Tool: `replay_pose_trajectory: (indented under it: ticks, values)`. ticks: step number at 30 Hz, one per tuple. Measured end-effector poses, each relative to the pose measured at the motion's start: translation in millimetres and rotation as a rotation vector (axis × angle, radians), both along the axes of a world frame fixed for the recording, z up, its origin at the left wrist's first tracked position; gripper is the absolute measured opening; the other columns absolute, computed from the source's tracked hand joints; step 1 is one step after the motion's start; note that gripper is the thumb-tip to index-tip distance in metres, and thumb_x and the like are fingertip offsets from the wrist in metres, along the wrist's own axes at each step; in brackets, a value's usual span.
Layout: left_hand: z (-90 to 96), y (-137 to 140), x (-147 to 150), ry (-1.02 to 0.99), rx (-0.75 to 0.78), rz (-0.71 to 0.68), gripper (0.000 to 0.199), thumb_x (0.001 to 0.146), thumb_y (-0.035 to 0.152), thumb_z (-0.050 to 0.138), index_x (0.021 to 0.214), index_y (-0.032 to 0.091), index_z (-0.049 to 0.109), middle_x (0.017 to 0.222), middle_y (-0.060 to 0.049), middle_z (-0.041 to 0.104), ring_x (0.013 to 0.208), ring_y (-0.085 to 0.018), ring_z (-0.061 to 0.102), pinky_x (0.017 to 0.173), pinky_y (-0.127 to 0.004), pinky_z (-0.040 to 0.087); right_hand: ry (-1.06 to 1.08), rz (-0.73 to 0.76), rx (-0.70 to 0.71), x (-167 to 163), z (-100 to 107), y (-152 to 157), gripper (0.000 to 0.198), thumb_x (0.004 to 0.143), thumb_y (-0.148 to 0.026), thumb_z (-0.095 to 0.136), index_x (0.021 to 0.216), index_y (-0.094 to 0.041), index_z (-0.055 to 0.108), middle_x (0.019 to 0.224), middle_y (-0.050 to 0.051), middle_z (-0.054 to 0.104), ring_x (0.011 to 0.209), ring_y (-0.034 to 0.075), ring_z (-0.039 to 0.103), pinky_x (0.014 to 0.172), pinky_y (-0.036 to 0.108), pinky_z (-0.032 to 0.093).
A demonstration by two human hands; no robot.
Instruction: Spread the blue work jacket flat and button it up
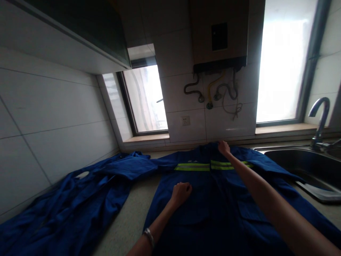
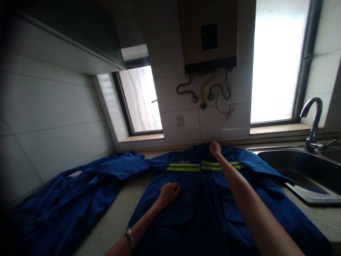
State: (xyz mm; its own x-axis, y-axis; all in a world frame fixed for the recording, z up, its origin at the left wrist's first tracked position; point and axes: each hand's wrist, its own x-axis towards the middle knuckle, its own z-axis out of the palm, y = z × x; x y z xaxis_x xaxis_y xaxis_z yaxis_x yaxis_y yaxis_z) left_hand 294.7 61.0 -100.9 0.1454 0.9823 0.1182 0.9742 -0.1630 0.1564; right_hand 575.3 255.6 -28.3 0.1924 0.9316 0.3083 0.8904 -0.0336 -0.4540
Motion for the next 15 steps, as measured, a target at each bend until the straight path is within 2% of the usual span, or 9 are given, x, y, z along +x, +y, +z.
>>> replay_pose_trajectory:
  ticks: [3, 6, 9, 11, 12, 15]
  values:
    - [-1.4, 0, -1, 0.006, 0.011, -0.02, 0.037, 0.092, 0.035, 0.033, 0.081, 0.019, 0.064, 0.083, -0.004, 0.068, 0.082, -0.018, 0.063, 0.069, -0.024, 0.039, -0.075, 0.078, 0.1, 0, 37, -5, 0.036, 0.092, -0.025, 0.034, 0.12, -0.019, 0.056, 0.114, 0.012, 0.061, 0.107, 0.023, 0.054, 0.085, 0.029, 0.041]
    - [0.1, -5, 0, -0.011, 0.005, -0.004, 0.038, 0.093, 0.035, 0.032, 0.082, 0.018, 0.063, 0.083, -0.004, 0.068, 0.08, -0.018, 0.063, 0.068, -0.024, 0.039, -0.13, 0.142, 0.188, 13, 77, -18, 0.035, 0.092, -0.023, 0.036, 0.12, -0.021, 0.056, 0.114, 0.009, 0.061, 0.106, 0.021, 0.054, 0.086, 0.028, 0.04]
    - [14.9, -10, 3, -0.075, 0.042, 0.023, 0.035, 0.093, 0.033, 0.032, 0.084, 0.017, 0.063, 0.084, -0.005, 0.067, 0.078, -0.016, 0.062, 0.068, -0.024, 0.039, -0.201, 0.206, 0.385, 33, 120, -41, 0.033, 0.091, -0.021, 0.038, 0.118, -0.021, 0.057, 0.113, 0.007, 0.063, 0.101, 0.019, 0.057, 0.084, 0.028, 0.041]
    - [41.4, -8, 6, -0.152, 0.148, 0.006, 0.029, 0.091, 0.032, 0.036, 0.09, 0.018, 0.062, 0.09, -0.004, 0.066, 0.082, -0.016, 0.061, 0.07, -0.023, 0.04, -0.221, 0.278, 0.545, 44, 151, -63, 0.031, 0.091, -0.019, 0.04, 0.115, -0.019, 0.059, 0.111, 0.007, 0.064, 0.098, 0.018, 0.059, 0.083, 0.026, 0.041]
    - [61.2, -5, 8, -0.199, 0.227, -0.018, 0.025, 0.09, 0.031, 0.038, 0.096, 0.019, 0.06, 0.096, -0.004, 0.065, 0.087, -0.016, 0.06, 0.072, -0.023, 0.04, -0.212, 0.323, 0.607, 47, 167, -76, 0.03, 0.091, -0.018, 0.041, 0.114, -0.016, 0.06, 0.11, 0.007, 0.064, 0.097, 0.017, 0.059, 0.083, 0.025, 0.04]
    - [145.0, 12, 23, -0.336, 0.515, -0.168, 0.033, 0.087, 0.032, 0.045, 0.117, 0.019, 0.051, 0.116, -0.007, 0.057, 0.105, -0.019, 0.052, 0.085, -0.029, 0.041, -0.11, 0.455, 0.72, 47, 218, -119, 0.038, 0.092, -0.025, 0.035, 0.11, -0.004, 0.061, 0.108, 0.008, 0.064, 0.099, 0.014, 0.058, 0.084, 0.021, 0.036]
